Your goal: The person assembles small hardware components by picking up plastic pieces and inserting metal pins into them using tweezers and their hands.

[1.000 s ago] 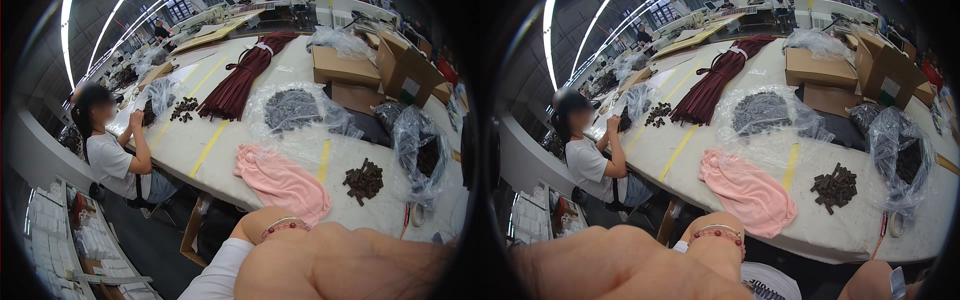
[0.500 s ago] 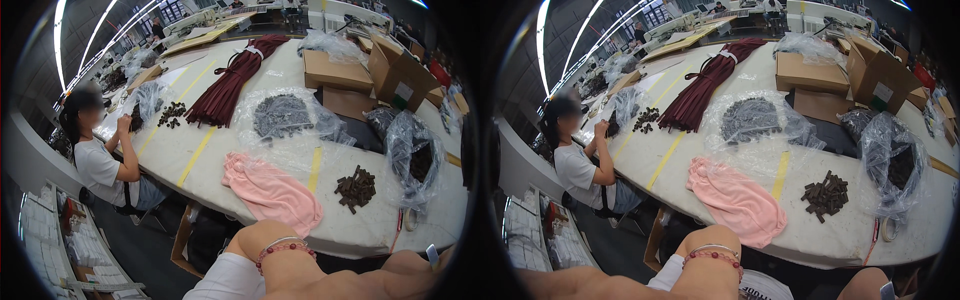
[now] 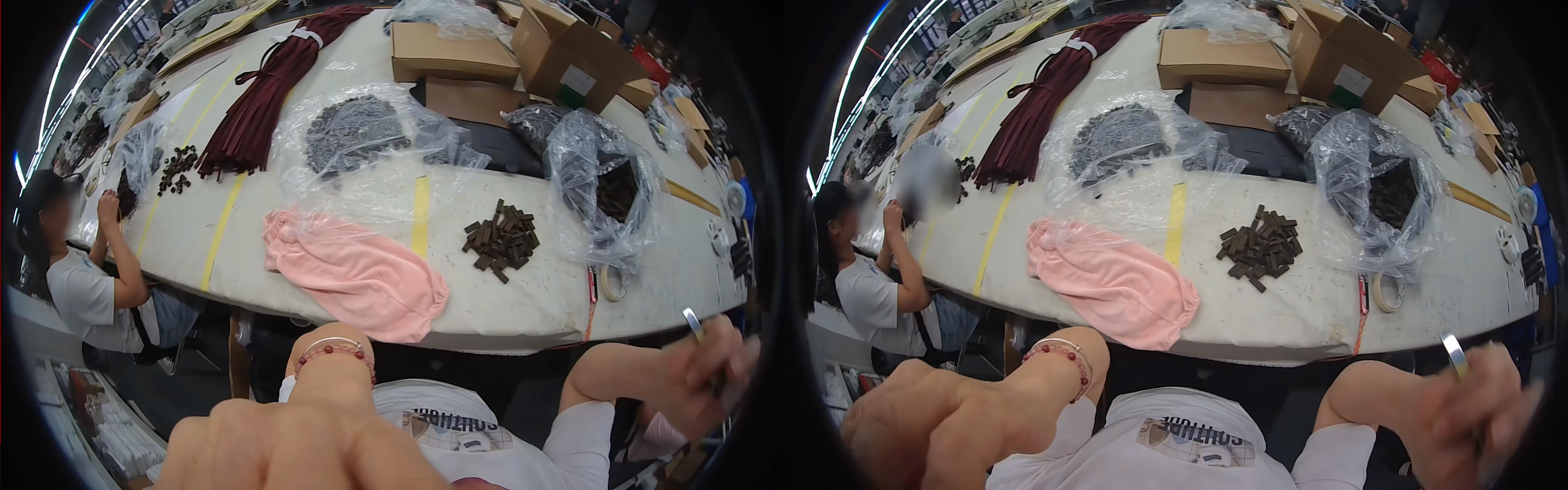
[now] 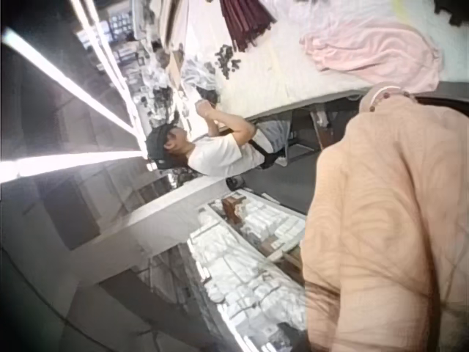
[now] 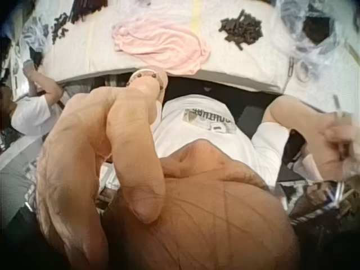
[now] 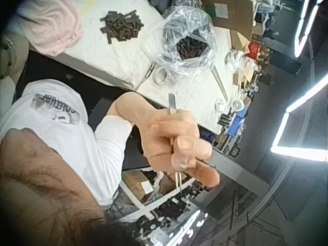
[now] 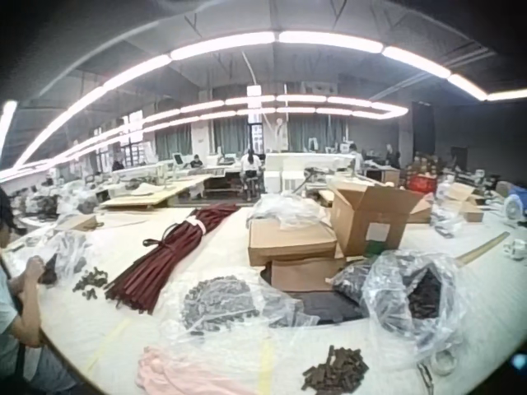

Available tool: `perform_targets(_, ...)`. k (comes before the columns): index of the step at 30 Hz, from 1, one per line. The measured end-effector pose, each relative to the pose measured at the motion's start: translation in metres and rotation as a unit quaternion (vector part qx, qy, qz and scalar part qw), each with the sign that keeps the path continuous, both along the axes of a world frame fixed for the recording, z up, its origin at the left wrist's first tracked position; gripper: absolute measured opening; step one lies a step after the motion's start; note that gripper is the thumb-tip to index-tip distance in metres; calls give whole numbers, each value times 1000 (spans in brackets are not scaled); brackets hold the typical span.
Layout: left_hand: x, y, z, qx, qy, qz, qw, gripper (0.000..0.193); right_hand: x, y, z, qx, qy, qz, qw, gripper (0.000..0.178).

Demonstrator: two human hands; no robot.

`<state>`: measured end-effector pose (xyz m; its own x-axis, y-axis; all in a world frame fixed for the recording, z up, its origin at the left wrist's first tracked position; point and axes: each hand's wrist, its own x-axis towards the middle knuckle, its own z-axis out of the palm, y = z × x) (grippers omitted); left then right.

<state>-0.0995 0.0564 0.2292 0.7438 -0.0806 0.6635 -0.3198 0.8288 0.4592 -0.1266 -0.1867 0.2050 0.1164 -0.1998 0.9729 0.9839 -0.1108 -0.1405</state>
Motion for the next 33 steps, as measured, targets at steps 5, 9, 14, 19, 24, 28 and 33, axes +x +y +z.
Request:
perform_targets(5, 21, 26, -61, -374, -405, 37, 833, 17, 72, -22, -85, -38, 478, -191, 856, 20)
perform_targets(9, 45, 20, -53, -287, -320, 39, 902, 17, 114, -50, -160, -257, 550, -302, 735, 26)
perform_targets(14, 54, 54, -109, -13, -194, 199, 961, 19, 140, -73, -202, -300, 584, -293, 695, 31)
perform_targets(19, 79, 29, -161, 335, 17, 120, 935, 18, 148, -82, -219, -315, 601, -259, 687, 30)
perform_targets(24, 93, 2, -191, 492, -85, 149, 854, 19, 150, -78, -208, -244, 664, -207, 676, 26)
perform_targets(28, 90, -21, -199, 528, -106, 175, 824, 14, 142, -76, -210, -238, 658, -222, 679, 20)
perform_targets(33, 92, -34, -205, 547, -45, 137, 824, 12, 129, -63, -201, -235, 592, -263, 724, 14)
